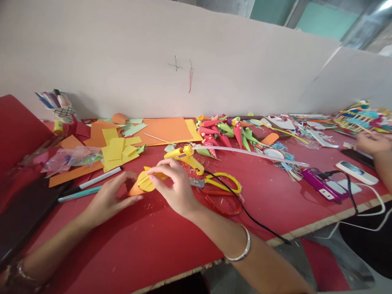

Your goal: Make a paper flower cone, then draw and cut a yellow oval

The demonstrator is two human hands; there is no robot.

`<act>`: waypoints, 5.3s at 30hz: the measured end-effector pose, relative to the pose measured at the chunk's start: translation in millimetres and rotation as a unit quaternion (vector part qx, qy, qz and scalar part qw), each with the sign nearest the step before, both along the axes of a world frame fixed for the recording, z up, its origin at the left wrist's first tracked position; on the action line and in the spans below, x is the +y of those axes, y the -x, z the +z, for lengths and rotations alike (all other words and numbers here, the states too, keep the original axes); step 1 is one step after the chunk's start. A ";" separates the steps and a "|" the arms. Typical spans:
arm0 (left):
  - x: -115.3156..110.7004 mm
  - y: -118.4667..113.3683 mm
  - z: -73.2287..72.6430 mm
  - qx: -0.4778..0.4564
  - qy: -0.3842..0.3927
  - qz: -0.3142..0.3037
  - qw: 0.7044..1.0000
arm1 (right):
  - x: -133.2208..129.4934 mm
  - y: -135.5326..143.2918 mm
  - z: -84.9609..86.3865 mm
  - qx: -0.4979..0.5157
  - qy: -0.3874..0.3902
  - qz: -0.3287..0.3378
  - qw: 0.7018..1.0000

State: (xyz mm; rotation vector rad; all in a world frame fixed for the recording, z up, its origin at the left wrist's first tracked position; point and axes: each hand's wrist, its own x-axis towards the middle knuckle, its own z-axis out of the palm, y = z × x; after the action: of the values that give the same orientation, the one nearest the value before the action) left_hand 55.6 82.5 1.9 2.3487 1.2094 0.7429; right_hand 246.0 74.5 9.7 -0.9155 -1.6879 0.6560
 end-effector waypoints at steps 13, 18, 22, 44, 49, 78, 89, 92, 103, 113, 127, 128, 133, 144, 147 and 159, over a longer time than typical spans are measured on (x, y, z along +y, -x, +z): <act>0.3 0.3 4.1 -0.019 0.026 0.001 0.999 | 0.8 -3.5 2.1 0.001 -0.015 0.077 0.997; 1.2 -0.1 3.5 -0.033 0.062 -0.025 0.997 | 1.9 -4.1 2.1 -0.011 -0.037 0.071 0.997; 3.6 1.0 1.9 -0.046 0.072 -0.041 0.996 | 2.0 -4.0 2.5 -0.010 -0.048 0.076 0.996; -1.3 2.2 -1.0 -0.105 0.167 -0.031 0.980 | -0.3 -4.3 4.9 -0.005 -0.055 0.085 0.995; 0.8 1.4 -0.2 -0.061 0.108 -0.023 0.992 | -1.3 -2.6 4.4 -0.004 -0.053 0.094 0.994; -1.0 2.7 2.1 0.079 0.040 -0.046 0.995 | 3.3 -3.1 0.3 0.042 0.021 0.126 0.991; -1.1 3.3 0.1 0.124 -0.012 -0.031 0.992 | 2.0 -1.1 -0.9 0.047 0.035 0.101 0.993; -0.8 3.0 0.8 0.127 -0.034 -0.028 0.991 | 2.0 -0.7 -0.9 0.048 0.038 0.100 0.993; -0.7 3.4 1.4 0.125 -0.080 -0.038 0.988 | 0.6 0.7 -0.8 0.045 0.030 0.094 0.994; -0.5 5.3 2.6 0.142 -0.067 -0.036 0.987 | 1.5 0.2 -0.2 0.035 0.023 0.103 0.994; -1.7 5.5 -0.5 0.131 -0.053 -0.022 0.990 | 1.0 0.3 0.1 0.037 0.026 0.102 0.994; -1.7 5.3 0.2 0.130 -0.052 -0.024 0.990 | 1.1 0.3 -0.1 0.037 0.027 0.103 0.994; -3.0 4.8 3.5 0.135 -0.055 -0.026 0.989 | 1.2 -0.3 -0.4 0.024 0.012 0.102 0.994; -1.6 3.2 -3.2 0.139 0.037 -0.007 0.990 | 2.2 -0.4 1.5 -0.013 -0.070 0.079 0.994; -1.2 1.3 -2.9 0.126 0.049 -0.015 0.991 | 2.1 -0.6 2.0 -0.014 -0.068 0.081 0.994; -4.0 3.9 -2.9 0.038 0.145 -0.065 0.987 | 1.2 -1.9 2.9 0.008 -0.031 0.114 0.993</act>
State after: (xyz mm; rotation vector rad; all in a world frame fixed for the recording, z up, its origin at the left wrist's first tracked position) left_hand 51.7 78.5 -1.0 2.2040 1.0994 0.4060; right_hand 247.8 75.7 12.6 -0.6778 -1.8045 0.7550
